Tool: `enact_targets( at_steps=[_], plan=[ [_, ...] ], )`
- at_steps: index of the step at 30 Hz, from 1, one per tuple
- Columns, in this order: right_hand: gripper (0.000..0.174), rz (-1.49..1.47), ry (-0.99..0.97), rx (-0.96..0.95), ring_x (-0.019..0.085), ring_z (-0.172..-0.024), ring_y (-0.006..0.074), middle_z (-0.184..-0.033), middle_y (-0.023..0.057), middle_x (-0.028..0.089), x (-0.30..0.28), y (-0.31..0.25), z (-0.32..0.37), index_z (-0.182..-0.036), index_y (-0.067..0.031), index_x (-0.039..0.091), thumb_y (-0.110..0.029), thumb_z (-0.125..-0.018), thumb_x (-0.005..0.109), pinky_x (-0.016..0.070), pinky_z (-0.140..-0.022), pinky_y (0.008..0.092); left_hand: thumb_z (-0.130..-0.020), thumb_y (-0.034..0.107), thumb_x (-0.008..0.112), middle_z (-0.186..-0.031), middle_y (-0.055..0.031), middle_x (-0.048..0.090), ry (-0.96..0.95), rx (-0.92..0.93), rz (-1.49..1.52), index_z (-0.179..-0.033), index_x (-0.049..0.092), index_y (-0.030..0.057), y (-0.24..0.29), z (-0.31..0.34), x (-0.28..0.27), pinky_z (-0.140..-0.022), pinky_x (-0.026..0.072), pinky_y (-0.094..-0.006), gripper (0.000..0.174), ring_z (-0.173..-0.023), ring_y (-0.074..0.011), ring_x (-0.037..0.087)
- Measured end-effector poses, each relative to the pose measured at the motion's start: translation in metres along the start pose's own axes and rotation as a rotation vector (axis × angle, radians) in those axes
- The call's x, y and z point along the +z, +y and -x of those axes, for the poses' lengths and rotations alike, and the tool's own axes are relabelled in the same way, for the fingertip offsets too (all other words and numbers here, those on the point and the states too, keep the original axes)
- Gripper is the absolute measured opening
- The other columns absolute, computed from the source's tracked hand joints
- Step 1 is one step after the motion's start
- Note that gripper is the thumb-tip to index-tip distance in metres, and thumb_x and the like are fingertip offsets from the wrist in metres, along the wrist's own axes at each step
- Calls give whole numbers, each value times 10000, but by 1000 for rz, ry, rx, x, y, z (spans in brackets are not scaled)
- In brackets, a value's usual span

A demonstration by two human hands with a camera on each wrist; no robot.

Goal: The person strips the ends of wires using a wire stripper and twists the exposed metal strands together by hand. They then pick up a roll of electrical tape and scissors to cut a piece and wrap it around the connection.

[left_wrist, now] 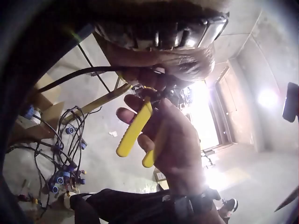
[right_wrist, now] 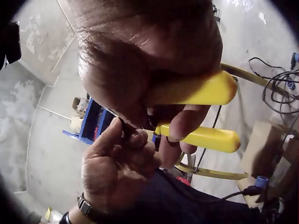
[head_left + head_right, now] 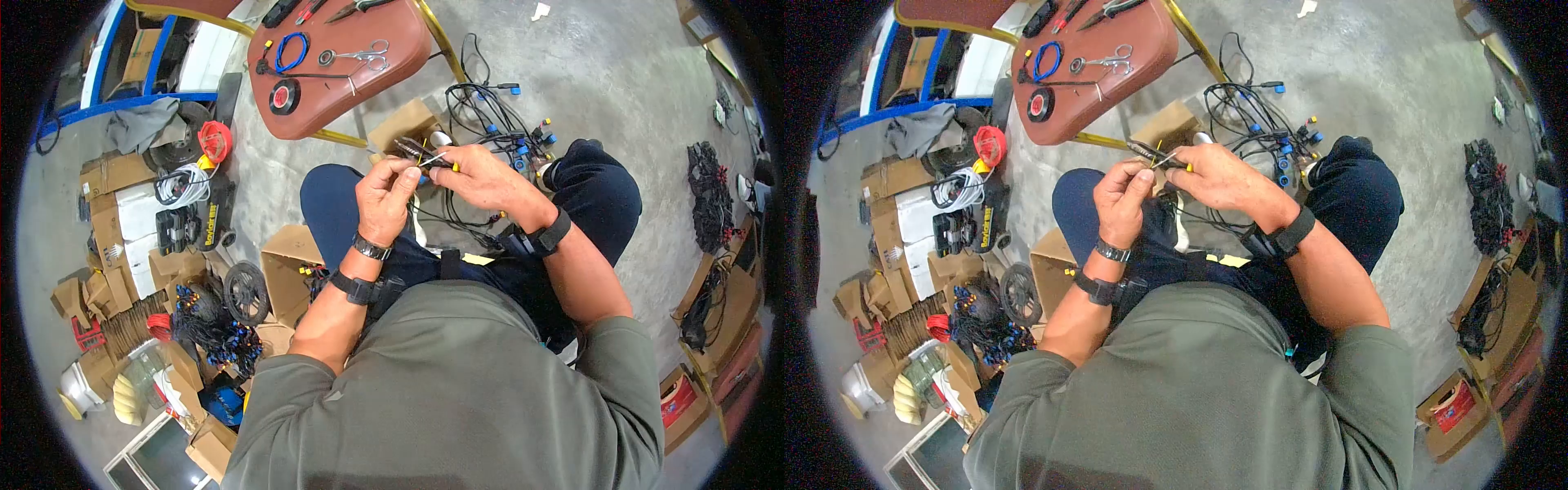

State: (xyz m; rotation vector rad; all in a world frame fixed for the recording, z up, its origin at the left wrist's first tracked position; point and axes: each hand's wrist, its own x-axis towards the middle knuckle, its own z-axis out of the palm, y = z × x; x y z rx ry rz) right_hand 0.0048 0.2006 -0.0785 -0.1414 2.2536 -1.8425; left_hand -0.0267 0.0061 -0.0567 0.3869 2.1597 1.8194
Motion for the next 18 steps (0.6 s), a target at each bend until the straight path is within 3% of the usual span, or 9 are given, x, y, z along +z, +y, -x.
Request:
enact_targets(
  at_steps=[1,16,18],
  plan=[
    [217,4,10,-19,524,-607,163,-670,142,584,1,2,0,-916,18,634,-196,-897,605,419,-572,360,-925,102,654,-813,-8,623,-8,9,-6,-943,618,14,-2,-1,-2,-610,442,-224,97,-681,-72,534],
    [215,-43,-36,18,547,-659,212,-724,141,604,2,-8,3,-924,27,635,-184,-903,600,443,-637,373,-912,71,668,-782,0,619,37,-43,126,-939,588,41,2,0,3,-598,449,-209,91,-664,-61,540],
    [260,-13,-26,2,602,-680,322,-737,204,620,2,-7,3,-967,19,645,-228,-895,603,470,-638,417,-913,71,668,-780,-1,619,38,-52,131,-936,588,42,3,0,3,-594,447,-209,88,-658,-61,539]
  ],
)
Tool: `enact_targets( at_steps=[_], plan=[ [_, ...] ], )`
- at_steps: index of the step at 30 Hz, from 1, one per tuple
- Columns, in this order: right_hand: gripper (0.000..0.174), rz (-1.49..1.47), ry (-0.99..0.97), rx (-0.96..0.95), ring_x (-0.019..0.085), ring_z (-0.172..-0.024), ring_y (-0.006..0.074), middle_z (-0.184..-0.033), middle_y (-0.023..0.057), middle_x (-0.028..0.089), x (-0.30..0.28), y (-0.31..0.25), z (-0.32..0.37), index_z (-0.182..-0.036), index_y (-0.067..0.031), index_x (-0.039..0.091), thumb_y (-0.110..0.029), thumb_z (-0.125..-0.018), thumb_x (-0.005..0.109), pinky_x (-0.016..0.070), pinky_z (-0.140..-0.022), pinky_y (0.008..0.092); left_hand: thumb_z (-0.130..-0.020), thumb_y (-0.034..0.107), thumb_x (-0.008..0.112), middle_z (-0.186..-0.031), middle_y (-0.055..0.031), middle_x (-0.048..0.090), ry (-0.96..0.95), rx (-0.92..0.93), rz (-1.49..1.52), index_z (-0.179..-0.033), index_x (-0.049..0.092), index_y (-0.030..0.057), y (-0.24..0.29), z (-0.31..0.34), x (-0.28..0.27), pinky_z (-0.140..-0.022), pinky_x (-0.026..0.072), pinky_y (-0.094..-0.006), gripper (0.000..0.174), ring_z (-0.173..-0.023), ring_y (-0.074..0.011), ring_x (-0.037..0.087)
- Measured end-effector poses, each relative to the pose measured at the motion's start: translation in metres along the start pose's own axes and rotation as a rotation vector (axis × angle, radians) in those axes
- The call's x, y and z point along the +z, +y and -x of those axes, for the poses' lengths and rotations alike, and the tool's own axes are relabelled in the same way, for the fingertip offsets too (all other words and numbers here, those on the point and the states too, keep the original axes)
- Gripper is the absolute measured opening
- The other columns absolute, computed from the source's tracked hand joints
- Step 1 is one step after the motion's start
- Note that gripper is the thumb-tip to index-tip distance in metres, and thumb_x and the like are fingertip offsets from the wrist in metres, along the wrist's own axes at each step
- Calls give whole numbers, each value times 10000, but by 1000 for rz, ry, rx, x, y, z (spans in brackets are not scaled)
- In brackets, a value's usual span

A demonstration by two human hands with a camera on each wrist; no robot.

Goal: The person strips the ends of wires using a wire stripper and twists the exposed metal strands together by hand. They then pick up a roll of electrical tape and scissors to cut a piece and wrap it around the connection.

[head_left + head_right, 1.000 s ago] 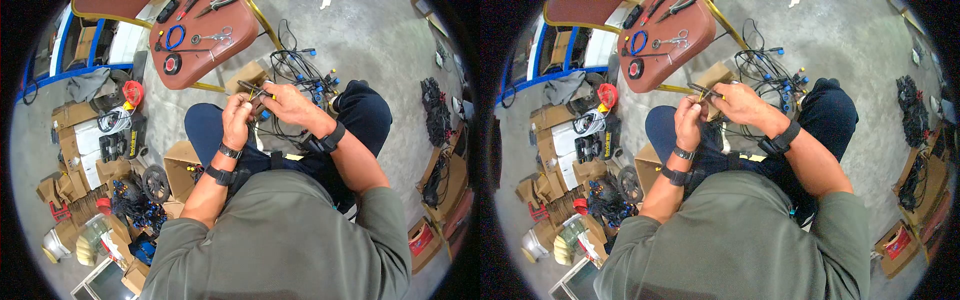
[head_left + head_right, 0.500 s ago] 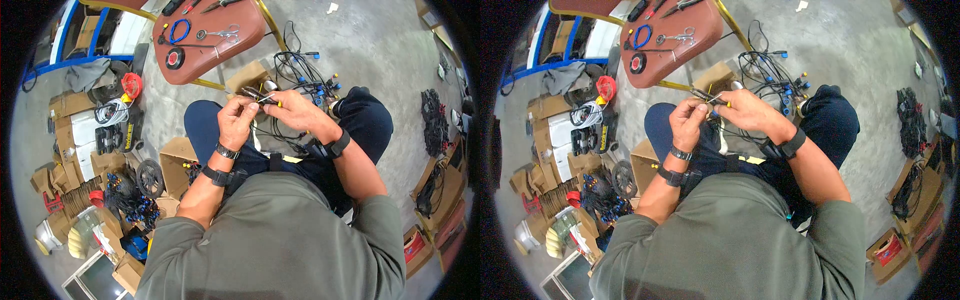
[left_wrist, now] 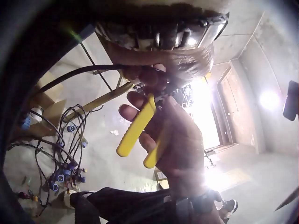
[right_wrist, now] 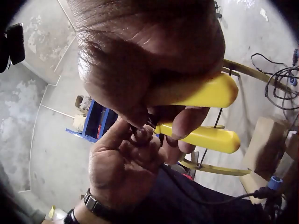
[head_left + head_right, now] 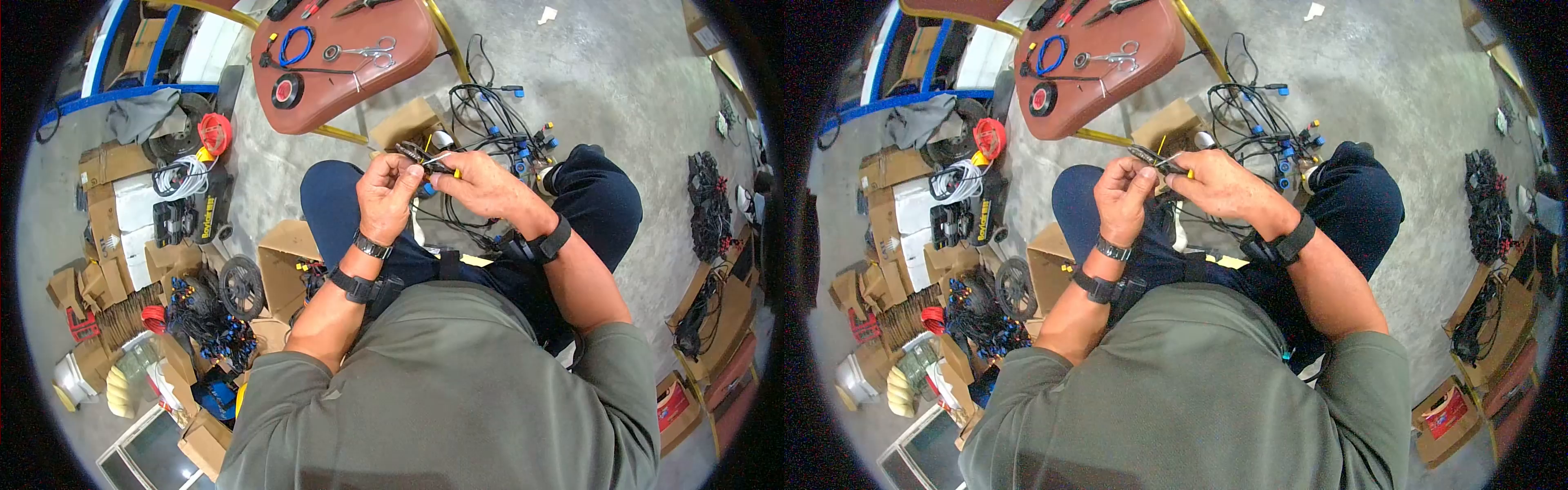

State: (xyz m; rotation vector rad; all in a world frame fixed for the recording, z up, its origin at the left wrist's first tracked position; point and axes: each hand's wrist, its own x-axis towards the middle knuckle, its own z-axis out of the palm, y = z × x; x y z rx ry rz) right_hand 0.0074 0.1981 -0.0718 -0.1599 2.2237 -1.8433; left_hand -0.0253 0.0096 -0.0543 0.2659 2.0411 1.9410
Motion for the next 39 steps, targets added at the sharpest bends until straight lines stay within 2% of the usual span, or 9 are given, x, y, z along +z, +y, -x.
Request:
enact_targets(
  at_steps=[1,7,13,22,25,28,34,39],
  plan=[
    [285,15,5,-8,629,-691,376,-744,235,628,0,1,0,-989,15,650,-249,-891,604,483,-639,438,-914,72,667,-779,-1,620,0,-2,4,-933,588,42,2,0,2,-590,446,-208,87,-655,-61,538],
    [285,-44,13,-28,621,-655,348,-716,227,619,5,6,-1,-987,17,651,-248,-895,602,476,-620,429,-914,84,672,-764,2,622,-3,6,-16,-899,592,45,-1,0,-2,-563,432,-199,91,-637,-54,533],
    [266,-82,-36,62,567,-590,273,-671,196,593,2,2,0,-979,12,652,-237,-901,600,449,-579,402,-911,95,680,-753,6,625,5,1,-38,-889,599,43,1,0,-1,-545,420,-192,99,-624,-45,524],
    [249,-146,-30,66,564,-618,219,-679,156,592,0,-7,2,-933,19,632,-225,-907,595,453,-601,381,-911,112,687,-747,7,626,-8,12,-19,-888,601,47,2,-1,-2,-542,417,-190,110,-619,-42,526],
    [250,-203,-37,38,570,-609,193,-673,120,597,5,3,0,-954,16,626,-226,-913,582,460,-583,364,-911,118,688,-746,8,625,-10,15,-11,-887,601,48,4,1,0,-542,417,-190,114,-618,-43,527],
    [255,-296,-77,129,584,-602,166,-669,80,592,5,3,0,-981,5,626,-236,-917,573,476,-562,344,-912,123,688,-740,8,622,-8,7,-9,-885,601,50,4,1,0,-538,415,-191,117,-612,-44,524],
    [290,-283,-100,143,608,-609,157,-665,67,582,3,4,0,-991,15,618,-262,-920,570,503,-562,336,-914,123,685,-724,8,614,-9,-10,-9,-885,603,50,7,1,2,-526,404,-192,114,-595,-44,512],
    [286,-293,-102,155,597,-598,156,-659,66,578,4,5,0,-938,22,609,-260,-922,567,491,-555,340,-913,123,687,-725,9,613,-2,-13,-8,-886,603,49,7,1,2,-524,402,-191,115,-595,-44,510]
  ],
)
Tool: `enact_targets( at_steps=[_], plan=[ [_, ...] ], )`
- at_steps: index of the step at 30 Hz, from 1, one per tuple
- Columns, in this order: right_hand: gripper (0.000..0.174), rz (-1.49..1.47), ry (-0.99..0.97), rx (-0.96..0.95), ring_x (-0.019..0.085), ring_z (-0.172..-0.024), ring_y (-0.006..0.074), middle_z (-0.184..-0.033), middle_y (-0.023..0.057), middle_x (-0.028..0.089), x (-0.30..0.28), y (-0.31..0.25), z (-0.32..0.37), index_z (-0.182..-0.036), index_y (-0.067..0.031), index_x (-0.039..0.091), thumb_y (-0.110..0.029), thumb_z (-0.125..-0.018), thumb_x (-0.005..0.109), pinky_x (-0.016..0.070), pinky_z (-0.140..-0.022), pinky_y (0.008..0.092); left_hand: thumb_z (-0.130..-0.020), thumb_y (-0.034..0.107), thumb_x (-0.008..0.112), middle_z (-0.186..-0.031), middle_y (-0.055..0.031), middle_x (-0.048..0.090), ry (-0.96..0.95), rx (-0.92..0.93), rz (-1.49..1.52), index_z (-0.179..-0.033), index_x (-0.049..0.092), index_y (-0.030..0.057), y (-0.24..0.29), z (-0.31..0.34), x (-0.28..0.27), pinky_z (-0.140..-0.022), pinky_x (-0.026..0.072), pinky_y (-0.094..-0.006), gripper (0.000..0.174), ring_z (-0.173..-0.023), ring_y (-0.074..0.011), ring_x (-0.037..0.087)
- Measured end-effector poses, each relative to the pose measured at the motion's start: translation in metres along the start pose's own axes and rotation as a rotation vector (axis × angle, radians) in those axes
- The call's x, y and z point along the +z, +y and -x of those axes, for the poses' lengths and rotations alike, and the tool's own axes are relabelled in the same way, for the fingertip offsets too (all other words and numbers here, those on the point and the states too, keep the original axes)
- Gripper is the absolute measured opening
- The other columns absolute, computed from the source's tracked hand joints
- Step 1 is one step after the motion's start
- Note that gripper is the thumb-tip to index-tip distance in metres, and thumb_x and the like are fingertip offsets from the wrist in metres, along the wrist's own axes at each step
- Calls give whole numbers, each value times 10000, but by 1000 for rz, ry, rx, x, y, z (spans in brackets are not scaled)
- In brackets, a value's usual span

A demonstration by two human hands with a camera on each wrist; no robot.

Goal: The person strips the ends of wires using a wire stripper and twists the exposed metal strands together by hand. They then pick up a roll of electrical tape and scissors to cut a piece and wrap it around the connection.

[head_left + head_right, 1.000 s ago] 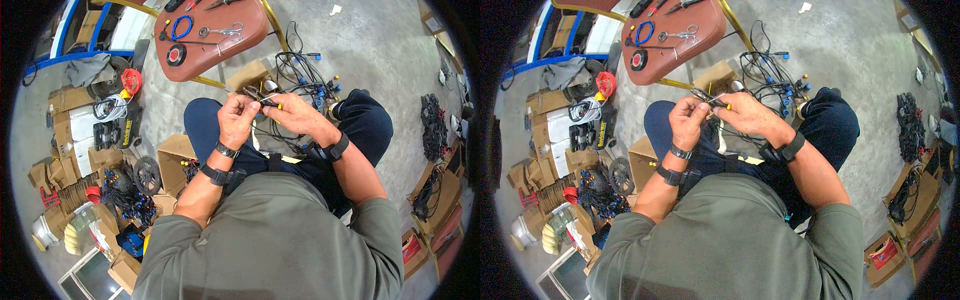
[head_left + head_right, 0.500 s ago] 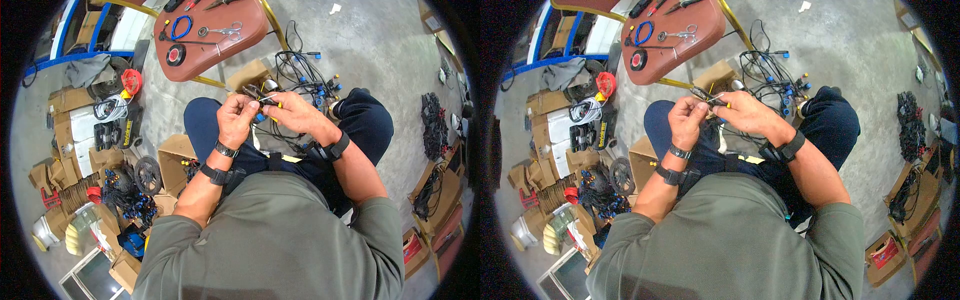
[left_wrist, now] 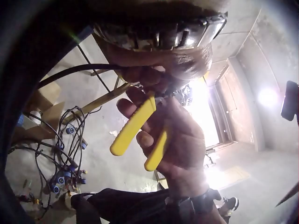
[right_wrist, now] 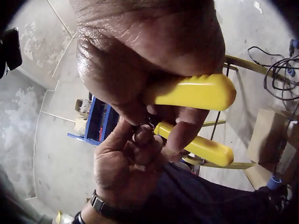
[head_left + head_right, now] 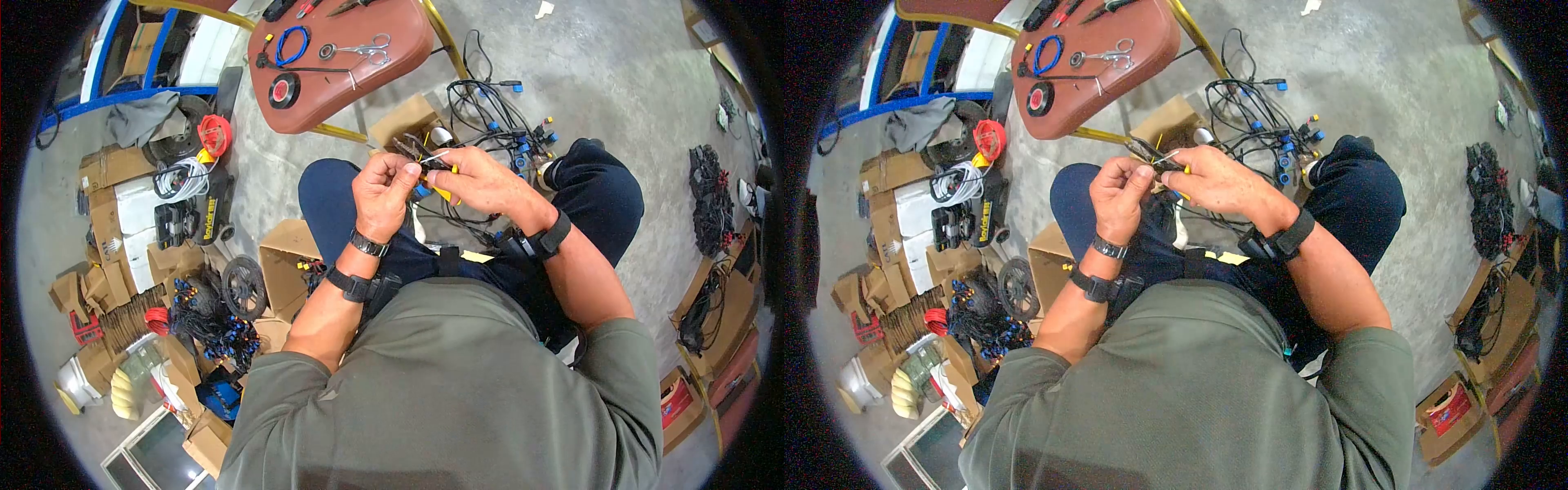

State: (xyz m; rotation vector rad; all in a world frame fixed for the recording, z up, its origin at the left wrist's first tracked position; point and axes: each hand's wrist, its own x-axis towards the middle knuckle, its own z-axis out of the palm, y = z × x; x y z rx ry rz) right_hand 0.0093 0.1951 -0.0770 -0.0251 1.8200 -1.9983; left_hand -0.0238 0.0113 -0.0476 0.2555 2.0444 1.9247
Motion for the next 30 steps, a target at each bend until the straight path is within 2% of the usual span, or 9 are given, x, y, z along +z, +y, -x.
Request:
enact_targets(
  at_steps=[4,7,13,19,30],
  plan=[
    [273,30,10,-47,557,-568,152,-656,77,573,1,4,-1,-888,22,598,-247,-919,566,453,-535,340,-914,124,687,-730,10,612,21,5,-29,-885,598,49,-4,0,-2,-524,404,-192,120,-597,-45,508],
    [267,9,0,-25,549,-594,166,-670,109,585,1,0,1,-915,30,610,-234,-914,567,443,-560,353,-916,127,687,-732,12,609,26,20,-45,-884,594,48,-8,0,-3,-525,404,-193,126,-598,-46,507],
    [274,166,23,-99,602,-694,246,-765,175,641,-2,-13,6,-1012,31,637,-215,-906,581,471,-661,391,-916,130,690,-738,12,608,35,19,-49,-890,596,43,-7,1,-2,-544,417,-195,130,-617,-47,516],
    [269,224,58,-179,630,-741,360,-808,227,643,0,-7,5,-1006,27,638,-217,-905,584,480,-681,428,-908,100,694,-742,12,612,40,13,-33,-889,600,40,-7,1,0,-552,422,-196,114,-624,-46,520],
    [248,222,106,-222,628,-793,421,-833,248,637,2,-4,4,-962,33,618,-205,-905,578,488,-698,450,-897,75,700,-731,13,608,54,-12,-81,-890,602,39,-5,1,1,-524,413,-191,104,-601,-45,516]
  ],
)
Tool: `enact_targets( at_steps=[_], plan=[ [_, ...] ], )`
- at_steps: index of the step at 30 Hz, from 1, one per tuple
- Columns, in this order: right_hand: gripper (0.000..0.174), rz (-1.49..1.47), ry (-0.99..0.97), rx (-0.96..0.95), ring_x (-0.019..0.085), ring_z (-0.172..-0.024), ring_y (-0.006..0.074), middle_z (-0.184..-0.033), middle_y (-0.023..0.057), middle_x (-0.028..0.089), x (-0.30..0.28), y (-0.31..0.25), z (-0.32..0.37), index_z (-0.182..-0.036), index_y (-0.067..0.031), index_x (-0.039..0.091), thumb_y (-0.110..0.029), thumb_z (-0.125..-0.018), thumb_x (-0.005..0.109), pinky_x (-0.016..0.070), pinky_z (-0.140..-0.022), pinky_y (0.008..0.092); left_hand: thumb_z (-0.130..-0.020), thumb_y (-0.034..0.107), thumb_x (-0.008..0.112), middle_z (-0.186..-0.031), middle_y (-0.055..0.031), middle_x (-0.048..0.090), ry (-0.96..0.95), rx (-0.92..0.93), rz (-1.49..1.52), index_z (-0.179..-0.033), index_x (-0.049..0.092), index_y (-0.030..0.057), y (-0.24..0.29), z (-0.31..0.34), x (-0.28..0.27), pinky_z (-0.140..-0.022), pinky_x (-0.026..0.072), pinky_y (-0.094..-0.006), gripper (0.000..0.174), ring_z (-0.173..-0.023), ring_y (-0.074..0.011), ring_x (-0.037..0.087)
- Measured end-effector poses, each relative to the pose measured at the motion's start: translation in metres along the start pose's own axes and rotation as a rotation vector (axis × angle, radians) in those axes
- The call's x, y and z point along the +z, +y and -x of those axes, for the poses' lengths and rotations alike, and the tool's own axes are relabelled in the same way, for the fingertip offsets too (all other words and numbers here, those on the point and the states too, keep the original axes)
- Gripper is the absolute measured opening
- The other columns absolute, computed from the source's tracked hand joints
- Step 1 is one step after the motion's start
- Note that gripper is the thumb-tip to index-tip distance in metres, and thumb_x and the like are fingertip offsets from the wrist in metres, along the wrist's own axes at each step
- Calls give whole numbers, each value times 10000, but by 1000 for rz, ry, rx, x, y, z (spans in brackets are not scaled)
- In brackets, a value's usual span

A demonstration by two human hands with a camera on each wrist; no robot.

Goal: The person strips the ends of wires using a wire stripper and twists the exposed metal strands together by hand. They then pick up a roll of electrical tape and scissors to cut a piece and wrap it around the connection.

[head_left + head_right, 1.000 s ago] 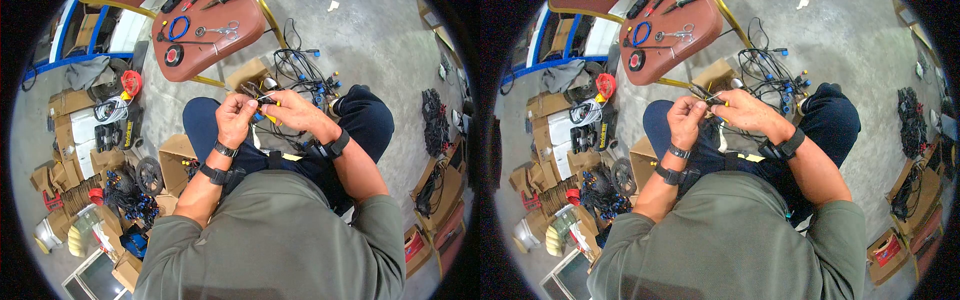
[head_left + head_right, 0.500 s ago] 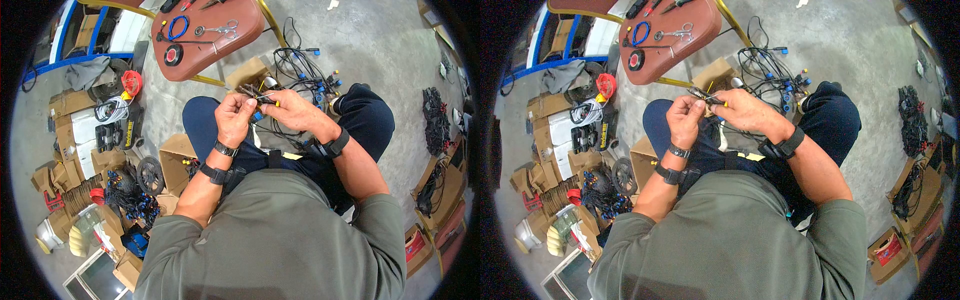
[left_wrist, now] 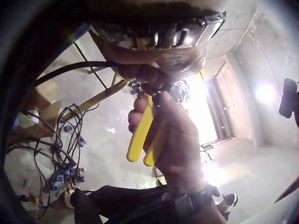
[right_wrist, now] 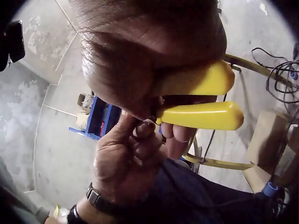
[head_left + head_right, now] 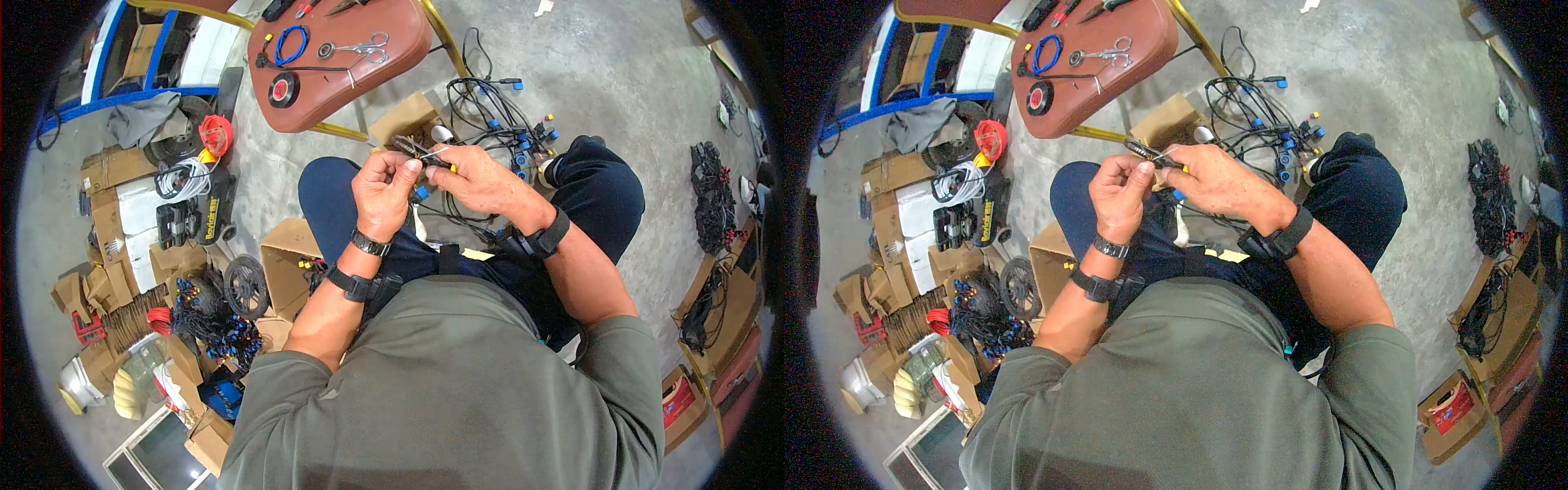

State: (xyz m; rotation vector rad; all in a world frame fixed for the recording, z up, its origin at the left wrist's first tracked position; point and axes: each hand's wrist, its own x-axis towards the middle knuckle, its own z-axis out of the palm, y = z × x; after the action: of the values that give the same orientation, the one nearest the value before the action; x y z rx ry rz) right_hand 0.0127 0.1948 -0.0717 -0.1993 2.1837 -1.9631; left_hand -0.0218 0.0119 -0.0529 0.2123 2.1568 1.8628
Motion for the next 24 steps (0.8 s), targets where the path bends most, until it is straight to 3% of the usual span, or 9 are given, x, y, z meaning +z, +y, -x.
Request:
enact_targets(
  at_steps=[5,8,20,24],
  plan=[
    [246,119,22,-28,626,-839,446,-848,261,636,1,3,0,-986,30,595,-205,-919,566,487,-711,475,-837,65,766,-736,22,603,-16,-40,11,-862,602,29,1,-2,7,-535,430,-198,169,-619,-42,518],
    [247,150,20,9,622,-846,455,-847,266,634,2,1,1,-982,31,586,-209,-929,562,484,-707,482,-792,76,811,-729,33,585,-12,-61,-134,-817,596,33,3,-2,8,-544,422,-196,221,-631,-33,489],
    [239,132,59,-13,617,-809,450,-819,253,634,7,6,1,-946,17,610,-217,-916,577,482,-681,481,-780,39,800,-683,46,564,33,-31,-165,-739,561,50,2,-1,9,-533,408,-206,243,-621,-23,455],
    [241,108,45,10,623,-802,445,-817,249,640,6,1,1,-941,14,627,-221,-909,584,486,-677,475,-780,85,826,-679,56,540,47,-11,-150,-727,552,58,3,-1,12,-523,379,-197,280,-617,-25,435]
  ],
)
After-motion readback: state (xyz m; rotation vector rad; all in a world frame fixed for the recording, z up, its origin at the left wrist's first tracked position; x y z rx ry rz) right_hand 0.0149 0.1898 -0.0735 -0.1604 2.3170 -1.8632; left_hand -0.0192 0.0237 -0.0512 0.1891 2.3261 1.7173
